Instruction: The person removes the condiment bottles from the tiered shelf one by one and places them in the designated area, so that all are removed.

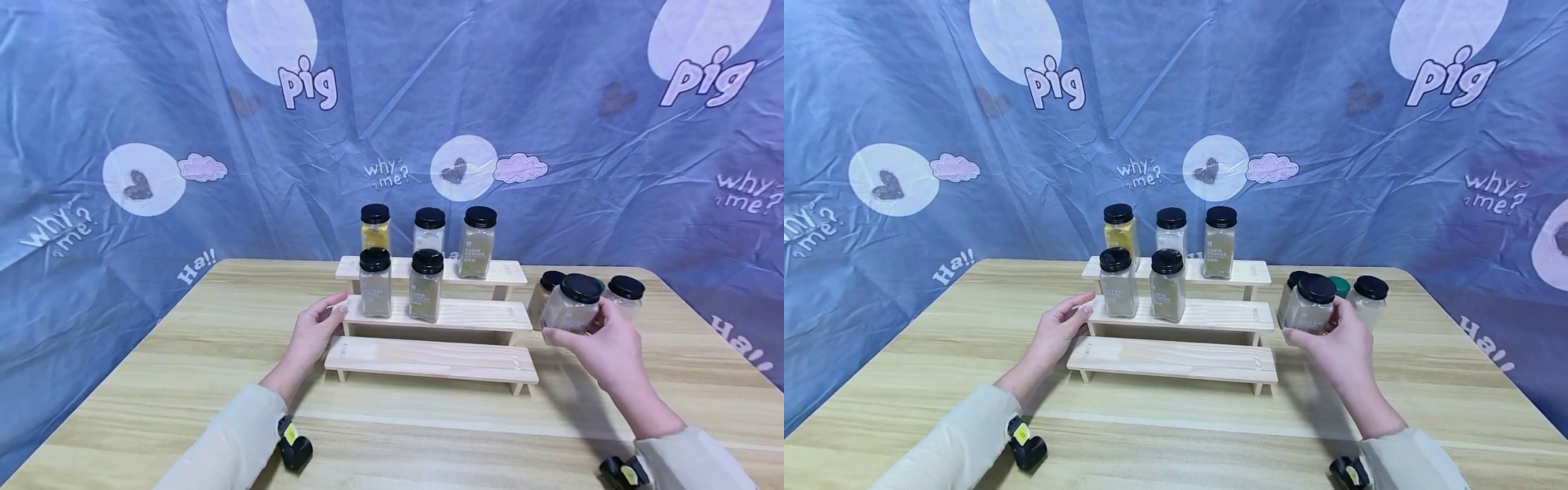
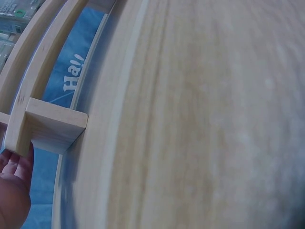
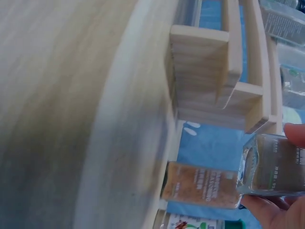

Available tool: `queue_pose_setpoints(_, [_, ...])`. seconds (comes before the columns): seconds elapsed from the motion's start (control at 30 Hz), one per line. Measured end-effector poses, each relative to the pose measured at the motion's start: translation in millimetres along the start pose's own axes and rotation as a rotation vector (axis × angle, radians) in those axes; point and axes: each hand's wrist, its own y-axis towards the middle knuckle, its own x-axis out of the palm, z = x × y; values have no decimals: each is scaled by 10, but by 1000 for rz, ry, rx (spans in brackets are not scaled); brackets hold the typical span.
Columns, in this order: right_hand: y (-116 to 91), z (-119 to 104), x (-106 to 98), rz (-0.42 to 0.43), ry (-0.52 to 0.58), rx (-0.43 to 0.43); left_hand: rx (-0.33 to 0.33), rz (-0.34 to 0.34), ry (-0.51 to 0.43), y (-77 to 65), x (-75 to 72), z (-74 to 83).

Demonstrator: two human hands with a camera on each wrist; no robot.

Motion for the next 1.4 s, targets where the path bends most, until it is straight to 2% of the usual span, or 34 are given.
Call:
queue_pose_setpoints(0.33, [45, 162, -8, -34, -110, 5, -2, -11, -12, 3, -2, 1])
queue_pose_setpoints(0.7, [110, 257, 14, -173, -163, 20, 3, -11, -22, -7, -2, 1])
queue_pose_setpoints(1.0, [157, 330, 52, -212, -181, 12, 4, -16, -29, -4, -1, 4])
queue_pose_setpoints(1.4, [176, 394, 97, -216, -182, -2, 3, -5, 3, -7, -4, -1])
